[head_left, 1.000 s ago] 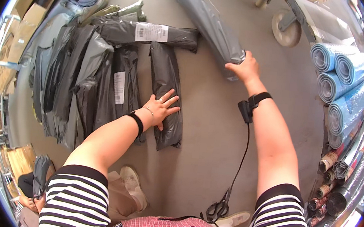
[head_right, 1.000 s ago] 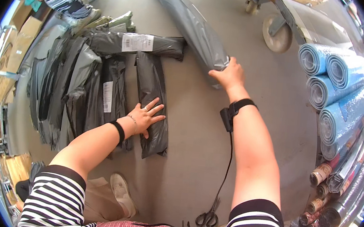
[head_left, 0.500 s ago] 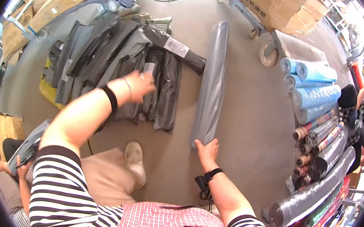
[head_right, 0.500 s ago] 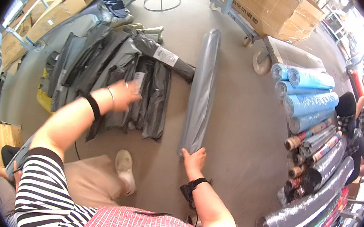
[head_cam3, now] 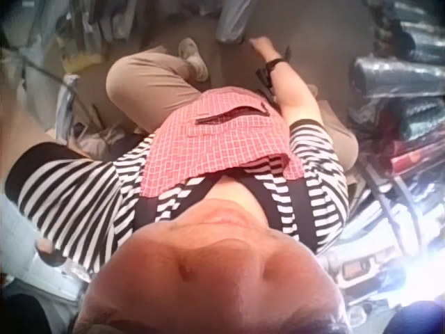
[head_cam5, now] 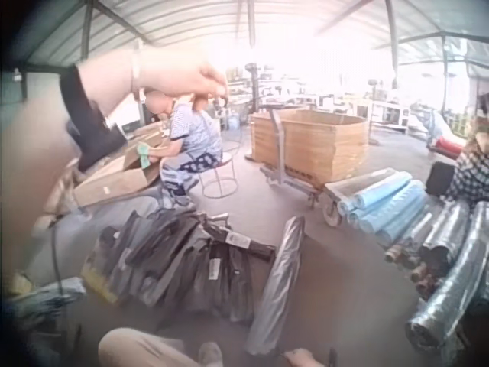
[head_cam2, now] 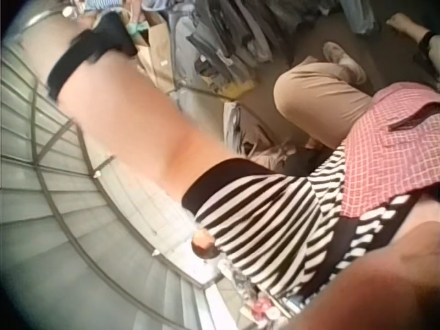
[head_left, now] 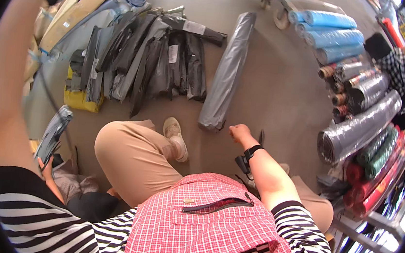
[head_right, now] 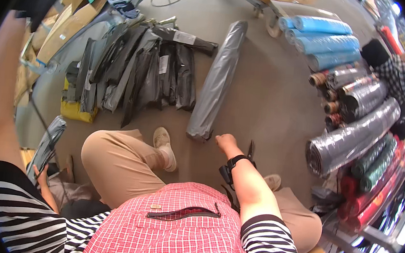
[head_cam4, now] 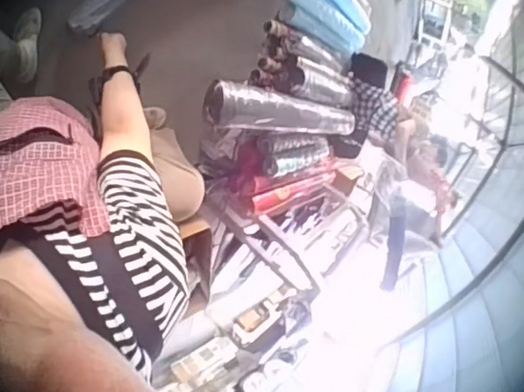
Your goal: Unpack rolled mats from gray plastic packaging using scissors.
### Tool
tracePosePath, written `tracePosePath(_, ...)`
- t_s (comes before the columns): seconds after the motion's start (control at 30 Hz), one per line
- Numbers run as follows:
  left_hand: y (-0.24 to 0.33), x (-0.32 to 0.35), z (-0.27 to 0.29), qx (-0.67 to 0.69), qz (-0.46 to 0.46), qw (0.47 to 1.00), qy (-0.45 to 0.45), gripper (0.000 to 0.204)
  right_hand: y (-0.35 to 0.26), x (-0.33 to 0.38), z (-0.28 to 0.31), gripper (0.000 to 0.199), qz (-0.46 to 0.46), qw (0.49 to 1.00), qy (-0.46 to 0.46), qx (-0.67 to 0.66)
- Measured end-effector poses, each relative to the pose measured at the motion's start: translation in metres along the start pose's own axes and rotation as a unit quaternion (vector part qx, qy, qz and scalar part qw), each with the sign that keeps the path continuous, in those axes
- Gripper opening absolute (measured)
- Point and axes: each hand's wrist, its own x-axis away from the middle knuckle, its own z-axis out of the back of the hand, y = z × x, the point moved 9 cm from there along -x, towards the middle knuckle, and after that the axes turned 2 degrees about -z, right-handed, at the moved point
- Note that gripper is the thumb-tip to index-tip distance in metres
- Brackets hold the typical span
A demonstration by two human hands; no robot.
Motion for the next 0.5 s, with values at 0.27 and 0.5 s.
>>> tracePosePath(0.27, 0.055, -0.066, -0.262, 0.235, -0.079, 0.968, -0.035, 0.033, 0.153, 0.020, 0.047, 0.020, -0.127, 0.978, 0.152, -0.072)
tracePosePath(0.5, 0.028, 0.084, -0.593, 0.189, 0.029, 0.965, -0.179, 0.039, 0.194, 0.080, 0.040, 0.049, -0.245, 0.951, 0.188, -0.033)
